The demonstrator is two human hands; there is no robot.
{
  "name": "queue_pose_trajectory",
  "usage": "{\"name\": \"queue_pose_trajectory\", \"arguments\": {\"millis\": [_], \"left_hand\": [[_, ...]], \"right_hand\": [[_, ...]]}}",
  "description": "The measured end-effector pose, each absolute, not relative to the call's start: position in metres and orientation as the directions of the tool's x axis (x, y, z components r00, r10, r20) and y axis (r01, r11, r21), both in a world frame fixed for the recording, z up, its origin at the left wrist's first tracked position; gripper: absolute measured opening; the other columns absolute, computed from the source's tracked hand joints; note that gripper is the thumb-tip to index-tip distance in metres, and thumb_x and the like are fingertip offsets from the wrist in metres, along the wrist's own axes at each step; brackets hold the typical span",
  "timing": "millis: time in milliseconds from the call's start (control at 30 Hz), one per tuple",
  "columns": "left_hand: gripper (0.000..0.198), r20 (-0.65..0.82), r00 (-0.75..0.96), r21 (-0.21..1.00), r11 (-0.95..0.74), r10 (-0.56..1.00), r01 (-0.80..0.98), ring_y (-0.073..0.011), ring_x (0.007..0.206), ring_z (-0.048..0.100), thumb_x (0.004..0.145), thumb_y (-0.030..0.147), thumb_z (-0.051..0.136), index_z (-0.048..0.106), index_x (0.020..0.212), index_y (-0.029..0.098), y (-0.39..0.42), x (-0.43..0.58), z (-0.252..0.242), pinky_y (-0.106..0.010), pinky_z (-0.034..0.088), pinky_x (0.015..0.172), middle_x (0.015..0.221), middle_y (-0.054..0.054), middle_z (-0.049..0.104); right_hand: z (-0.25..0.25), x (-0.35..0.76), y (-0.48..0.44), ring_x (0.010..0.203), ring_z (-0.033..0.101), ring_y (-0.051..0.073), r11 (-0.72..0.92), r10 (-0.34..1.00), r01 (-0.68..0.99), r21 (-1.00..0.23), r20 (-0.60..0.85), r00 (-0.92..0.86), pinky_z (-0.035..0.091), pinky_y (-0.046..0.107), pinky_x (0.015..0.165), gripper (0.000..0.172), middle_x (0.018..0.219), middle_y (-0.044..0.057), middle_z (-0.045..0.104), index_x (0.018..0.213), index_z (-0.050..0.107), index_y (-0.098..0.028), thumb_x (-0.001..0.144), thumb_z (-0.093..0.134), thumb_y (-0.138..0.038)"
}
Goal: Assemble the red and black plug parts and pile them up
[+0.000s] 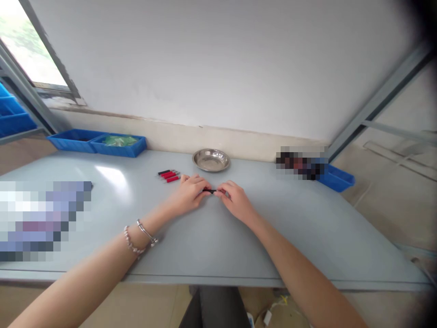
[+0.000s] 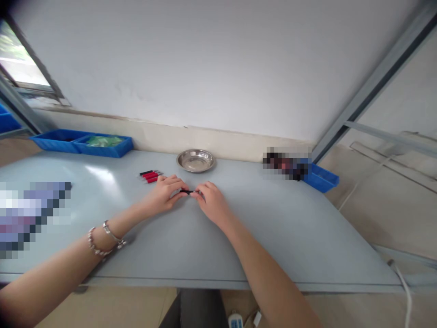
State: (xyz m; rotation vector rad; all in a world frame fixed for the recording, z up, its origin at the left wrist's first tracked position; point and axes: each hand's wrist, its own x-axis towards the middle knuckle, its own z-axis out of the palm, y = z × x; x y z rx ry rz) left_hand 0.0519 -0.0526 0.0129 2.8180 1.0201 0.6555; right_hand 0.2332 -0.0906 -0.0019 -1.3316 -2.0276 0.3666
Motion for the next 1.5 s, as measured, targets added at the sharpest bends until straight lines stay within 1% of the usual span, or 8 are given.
{"name": "queue_pose_trajectory", "arguments": {"millis": [100,367,733,867,967,1100,1233,1500], "left_hand": [[0.019,0.365,0.695,0.211,-0.782,0.619,0.586,-0.0184,0.086,0.049,0.085,0.029,0.041,0.057,0.086,0.018,-0.053,0.052,0.013,-0.031,0.025,0.069,0.087,-0.003,0.062],[0.019,0.353,0.693,0.225,-0.776,0.629,0.590,-0.0190,0.085,0.049,0.085,0.028,0.041,0.057,0.087,0.018,-0.054,0.053,0.015,-0.032,0.026,0.068,0.085,-0.004,0.061],[0.019,0.337,0.700,0.220,-0.776,0.629,0.591,-0.0182,0.081,0.050,0.085,0.026,0.041,0.057,0.085,0.017,-0.058,0.055,0.018,-0.032,0.025,0.067,0.082,-0.004,0.062],[0.019,0.354,0.688,0.206,-0.770,0.634,0.604,-0.0184,0.083,0.050,0.084,0.027,0.042,0.057,0.086,0.018,-0.055,0.053,0.019,-0.032,0.025,0.068,0.084,-0.004,0.062],[0.019,0.412,0.595,0.185,-0.702,0.690,0.687,-0.0192,0.083,0.050,0.083,0.028,0.043,0.058,0.087,0.019,-0.043,0.042,0.024,-0.033,0.027,0.070,0.084,-0.004,0.063],[0.017,0.484,0.272,0.256,-0.432,0.832,0.865,-0.0218,0.082,0.051,0.080,0.031,0.046,0.059,0.084,0.020,-0.016,0.009,0.033,-0.036,0.028,0.072,0.081,-0.005,0.063],[0.019,0.380,-0.050,0.375,-0.105,0.924,0.921,-0.0286,0.086,0.051,0.077,0.033,0.048,0.060,0.083,0.019,0.008,-0.025,0.027,-0.043,0.030,0.071,0.084,-0.010,0.062],[0.024,0.351,-0.055,0.322,-0.065,0.935,0.945,-0.0361,0.093,0.047,0.077,0.037,0.045,0.062,0.079,0.021,0.029,-0.047,-0.007,-0.048,0.033,0.068,0.085,-0.014,0.062]], "right_hand": [[-0.001,0.233,-0.091,0.072,0.046,0.014,0.414,0.902,0.723,-0.553,0.355,-0.245,0.036,0.025,0.065,0.029,0.071,0.002,0.048,0.070,0.053,-0.018,0.087,0.038,-0.035],[-0.005,0.235,-0.089,0.074,0.047,0.014,0.443,0.889,0.685,-0.578,0.381,-0.253,0.038,0.026,0.067,0.011,0.079,0.002,0.052,0.082,0.054,-0.019,0.082,0.049,-0.029],[-0.003,0.235,-0.090,0.072,0.047,0.015,0.434,0.893,0.709,-0.556,0.368,-0.258,0.038,0.026,0.065,0.018,0.074,0.002,0.053,0.072,0.053,-0.018,0.083,0.046,-0.030],[-0.003,0.235,-0.090,0.074,0.049,0.015,0.404,0.908,0.706,-0.581,0.350,-0.231,0.039,0.027,0.067,0.017,0.078,0.003,0.054,0.081,0.055,-0.018,0.084,0.045,-0.032],[-0.005,0.237,-0.089,0.077,0.051,0.014,0.377,0.918,0.705,-0.600,0.341,-0.200,0.040,0.028,0.070,0.018,0.082,0.004,0.054,0.088,0.054,-0.018,0.084,0.044,-0.032],[-0.006,0.237,-0.089,0.075,0.051,0.014,0.365,0.924,0.708,-0.605,0.327,-0.196,0.040,0.028,0.070,0.017,0.083,0.004,0.053,0.088,0.054,-0.019,0.084,0.043,-0.031],[-0.005,0.236,-0.091,0.071,0.050,0.013,0.367,0.925,0.693,-0.620,0.322,-0.201,0.041,0.029,0.070,0.015,0.084,0.004,0.053,0.087,0.053,-0.019,0.084,0.044,-0.030],[-0.002,0.234,-0.094,0.073,0.051,0.013,0.380,0.922,0.672,-0.636,0.317,-0.222,0.041,0.029,0.071,0.014,0.082,0.004,0.052,0.083,0.053,-0.019,0.084,0.043,-0.028]]}}
